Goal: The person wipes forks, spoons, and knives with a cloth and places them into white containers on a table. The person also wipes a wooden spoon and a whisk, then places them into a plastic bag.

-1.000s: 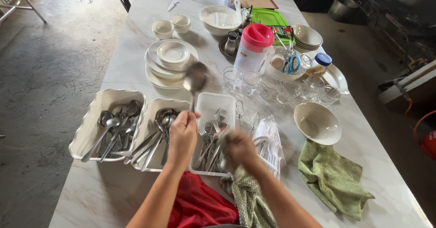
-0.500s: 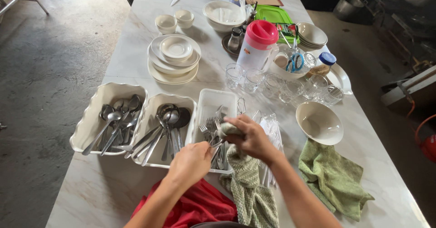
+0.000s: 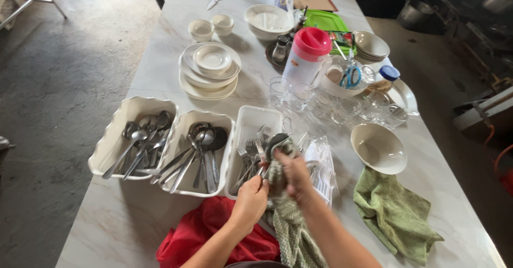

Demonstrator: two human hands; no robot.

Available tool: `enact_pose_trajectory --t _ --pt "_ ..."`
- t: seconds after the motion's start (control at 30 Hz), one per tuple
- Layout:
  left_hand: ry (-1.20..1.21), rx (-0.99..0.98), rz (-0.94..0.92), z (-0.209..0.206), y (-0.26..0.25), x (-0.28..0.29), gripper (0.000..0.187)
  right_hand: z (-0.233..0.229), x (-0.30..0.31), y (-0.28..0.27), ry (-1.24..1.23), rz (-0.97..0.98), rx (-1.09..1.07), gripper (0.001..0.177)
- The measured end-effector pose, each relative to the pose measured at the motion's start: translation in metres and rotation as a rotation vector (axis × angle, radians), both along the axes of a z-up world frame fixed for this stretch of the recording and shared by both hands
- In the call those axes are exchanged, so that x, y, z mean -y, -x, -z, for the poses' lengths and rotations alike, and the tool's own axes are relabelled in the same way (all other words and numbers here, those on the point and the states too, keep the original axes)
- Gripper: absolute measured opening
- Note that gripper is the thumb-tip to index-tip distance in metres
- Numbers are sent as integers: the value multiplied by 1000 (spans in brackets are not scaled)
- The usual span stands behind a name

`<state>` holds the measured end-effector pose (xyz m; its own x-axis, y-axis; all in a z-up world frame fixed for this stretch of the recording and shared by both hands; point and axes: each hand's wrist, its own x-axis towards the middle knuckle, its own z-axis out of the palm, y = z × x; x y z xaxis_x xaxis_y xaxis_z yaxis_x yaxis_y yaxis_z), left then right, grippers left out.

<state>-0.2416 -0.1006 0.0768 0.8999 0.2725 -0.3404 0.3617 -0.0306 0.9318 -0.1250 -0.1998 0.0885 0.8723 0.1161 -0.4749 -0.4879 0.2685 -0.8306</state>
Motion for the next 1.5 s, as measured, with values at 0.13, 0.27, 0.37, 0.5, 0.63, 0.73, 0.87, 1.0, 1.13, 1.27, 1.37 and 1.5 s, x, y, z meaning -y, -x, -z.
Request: enact_pose_trajectory --t 0.13,0.27,0.37,0.5,0.63,0.73,0.87,1.0,1.13,1.27,1.37,1.5 --pt "-181 132 37 5 2 -6 31 -5 4 -5 -76 8 575 16" --pt "-212 172 -23 3 -8 -6 32 8 -7 8 -69 -12 48 18" --pt "-303 163 6 1 -8 -19 34 20 -5 8 -128 -76 237 24" --pt "-479 13 94 -3 -7 -41 39 35 11 -4 114 -163 442 34" --pt "-626 -143 13 -1 -1 -72 40 58 18 -1 249 -222 187 24" --pt "-778 -131 -158 5 -2 -105 34 74 22 11 489 -269 470 32" --pt "-889 -106 -252 14 -9 -133 21 81 23 15 619 -291 584 35" --pt "-1195 130 -248 33 -15 -121 26 79 23 11 630 -296 516 36" --pt "-896 294 -60 55 -24 -76 28 77 22 13 609 -278 547 36" --pt "-737 150 144 66 -42 -31 26 79 21 14 540 -262 682 33" --pt "-648 -171 187 67 -61 -26 64 85 23 12 466 -249 633 31" --pt "-567 -418 262 72 -84 -26 122 93 28 10 372 -223 532 32"
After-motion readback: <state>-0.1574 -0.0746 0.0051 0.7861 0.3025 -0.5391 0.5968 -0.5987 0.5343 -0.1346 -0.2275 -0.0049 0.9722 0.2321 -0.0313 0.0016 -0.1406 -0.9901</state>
